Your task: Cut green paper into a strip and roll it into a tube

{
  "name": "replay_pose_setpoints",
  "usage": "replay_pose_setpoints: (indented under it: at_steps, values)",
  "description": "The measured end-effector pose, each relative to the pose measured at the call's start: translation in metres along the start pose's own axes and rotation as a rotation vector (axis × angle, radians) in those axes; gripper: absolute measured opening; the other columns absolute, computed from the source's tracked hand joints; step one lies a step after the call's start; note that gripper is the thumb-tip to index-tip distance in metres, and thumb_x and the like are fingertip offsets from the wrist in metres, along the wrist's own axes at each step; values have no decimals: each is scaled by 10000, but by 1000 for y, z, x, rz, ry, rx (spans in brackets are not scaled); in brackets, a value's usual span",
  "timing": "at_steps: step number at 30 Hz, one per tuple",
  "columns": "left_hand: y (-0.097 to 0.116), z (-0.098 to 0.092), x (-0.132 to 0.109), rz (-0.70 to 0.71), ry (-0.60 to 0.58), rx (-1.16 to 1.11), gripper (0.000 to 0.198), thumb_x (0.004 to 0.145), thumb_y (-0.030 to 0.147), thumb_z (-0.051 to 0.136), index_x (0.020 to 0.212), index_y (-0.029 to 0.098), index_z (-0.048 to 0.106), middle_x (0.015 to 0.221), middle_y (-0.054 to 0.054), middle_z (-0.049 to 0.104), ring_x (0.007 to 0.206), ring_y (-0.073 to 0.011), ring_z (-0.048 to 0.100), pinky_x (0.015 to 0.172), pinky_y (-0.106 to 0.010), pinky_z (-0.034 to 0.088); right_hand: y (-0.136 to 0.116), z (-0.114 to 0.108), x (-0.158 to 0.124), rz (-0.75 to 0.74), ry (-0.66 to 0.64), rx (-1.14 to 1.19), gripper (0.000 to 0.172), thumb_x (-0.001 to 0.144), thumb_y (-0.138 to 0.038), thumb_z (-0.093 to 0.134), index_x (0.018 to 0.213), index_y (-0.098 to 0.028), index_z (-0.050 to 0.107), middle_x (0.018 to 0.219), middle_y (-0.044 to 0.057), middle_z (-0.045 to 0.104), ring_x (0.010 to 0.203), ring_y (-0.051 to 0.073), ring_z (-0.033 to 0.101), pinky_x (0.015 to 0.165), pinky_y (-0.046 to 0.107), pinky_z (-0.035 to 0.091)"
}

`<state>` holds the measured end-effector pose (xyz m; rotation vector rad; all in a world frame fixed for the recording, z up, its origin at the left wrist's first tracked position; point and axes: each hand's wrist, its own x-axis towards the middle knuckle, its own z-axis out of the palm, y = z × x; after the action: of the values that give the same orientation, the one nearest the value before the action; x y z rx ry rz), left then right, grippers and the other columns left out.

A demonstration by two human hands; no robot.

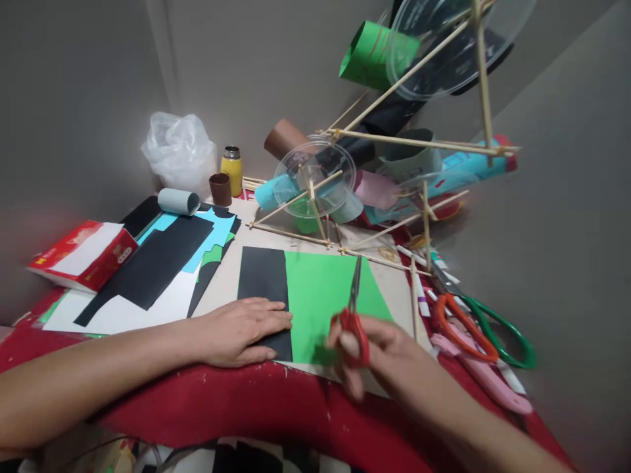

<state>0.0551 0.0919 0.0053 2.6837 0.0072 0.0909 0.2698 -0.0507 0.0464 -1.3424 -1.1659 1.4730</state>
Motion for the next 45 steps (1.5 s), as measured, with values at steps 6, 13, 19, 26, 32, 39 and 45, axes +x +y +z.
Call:
replay_pose_setpoints:
  at_steps: [6,13,19,26,32,39,45]
  values:
    - [-1,0,0,-1,-7,-6,643,886,494,524,1383,114,375,1441,-171,417,1371,-294,320,1121,-449,285,72,32,-63,296,-42,351,561,771,-692,560,612,-154,554,305,-82,393,276,36,309,388,163,311]
    - [1,-1,2,-4,-27,31,653,883,490,534,1386,112,357,1449,-165,407,1373,-288,315,1125,-445,277,69,57,-61,437,-13,427,661,768,-740,500,555,-121,589,296,-47,412,240,34,321,309,162,202]
    - [1,0,3,-3,-37,66,614,890,473,526,1364,116,371,1451,-146,409,1383,-276,295,1128,-436,271,71,67,-62,402,28,394,766,716,-831,414,578,-108,625,301,-30,431,252,44,358,311,174,206]
    - [4,2,3,-10,-28,73,469,878,403,551,1248,135,449,1452,-150,406,1369,-300,316,1117,-473,278,75,76,-58,433,56,435,676,809,-719,463,575,-102,612,278,-35,416,244,57,389,301,158,228]
    - [5,2,4,-13,-29,75,390,879,372,547,1190,151,464,1455,-144,402,1367,-301,320,1118,-474,276,74,77,-57,435,75,528,644,833,-659,493,565,-89,630,283,-18,444,243,55,402,293,141,260]
    - [7,2,4,-12,-24,79,339,895,352,519,1166,155,473,1451,-151,405,1363,-302,328,1110,-483,279,70,77,-54,463,60,603,691,822,-647,527,390,-108,537,287,0,449,248,42,437,294,118,316]
    - [8,2,5,-9,-14,52,307,893,331,515,1138,147,494,1437,-173,418,1353,-315,344,1103,-496,280,70,79,-53,495,80,651,608,825,-634,542,619,-74,653,308,-12,486,260,62,464,294,124,360]
